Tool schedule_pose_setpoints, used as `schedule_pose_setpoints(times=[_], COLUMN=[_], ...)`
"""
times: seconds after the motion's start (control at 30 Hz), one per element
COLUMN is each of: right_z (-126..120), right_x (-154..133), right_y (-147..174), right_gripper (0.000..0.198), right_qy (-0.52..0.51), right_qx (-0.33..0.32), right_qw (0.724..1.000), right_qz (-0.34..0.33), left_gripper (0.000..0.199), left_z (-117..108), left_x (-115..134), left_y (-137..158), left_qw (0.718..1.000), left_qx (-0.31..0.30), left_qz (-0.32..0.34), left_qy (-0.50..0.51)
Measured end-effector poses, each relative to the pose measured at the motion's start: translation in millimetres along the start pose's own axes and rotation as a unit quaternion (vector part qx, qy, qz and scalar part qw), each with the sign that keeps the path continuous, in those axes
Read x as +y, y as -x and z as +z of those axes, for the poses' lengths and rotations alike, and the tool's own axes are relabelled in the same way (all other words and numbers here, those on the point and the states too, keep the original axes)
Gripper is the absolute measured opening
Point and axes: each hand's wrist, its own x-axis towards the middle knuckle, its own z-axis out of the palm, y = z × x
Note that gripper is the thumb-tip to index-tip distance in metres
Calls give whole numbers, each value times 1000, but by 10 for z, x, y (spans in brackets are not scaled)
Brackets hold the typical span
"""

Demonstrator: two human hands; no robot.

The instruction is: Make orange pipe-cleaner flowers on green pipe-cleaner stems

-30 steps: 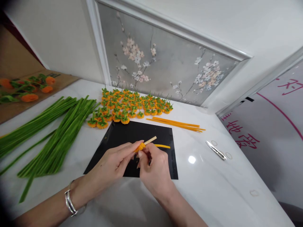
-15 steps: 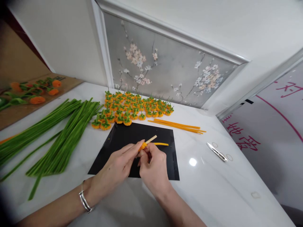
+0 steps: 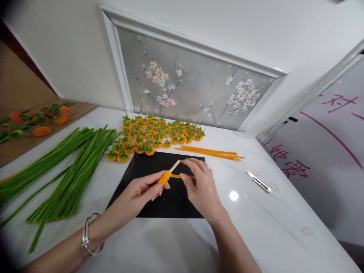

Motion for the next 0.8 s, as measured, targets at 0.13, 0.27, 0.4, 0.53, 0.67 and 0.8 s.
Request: schedule_pose_setpoints(times=[0.13, 0.27, 0.4, 0.53, 0.67, 0.8], right_z=[38, 59, 24, -20, -43, -78], right_x=[-30, -115, -162, -157, -156, -213], right_y=[-7, 19, 55, 95, 122, 148], right_gripper=[21, 20, 21, 20, 21, 21], right_qy=[5, 10, 52, 82, 129, 161], right_qx=[-93, -123, -134, -125, -139, -172], right_qw=[995, 992, 989, 988, 980, 969], right_qz=[-22, -21, -34, -40, -52, -70], left_gripper=[35, 24, 23, 25, 23, 26], left_z=[-5, -8, -43, -88, -114, -121], left_x=[73, 66, -9, -45, -3, 2], left_y=[-23, -57, -79, -84, -65, -53], left_qw=[999, 997, 994, 989, 985, 980], left_qx=[25, 72, 98, 113, 90, 93], left_qz=[-10, -2, 11, 41, 85, 94], left_qy=[45, 15, -36, -88, -118, -148])
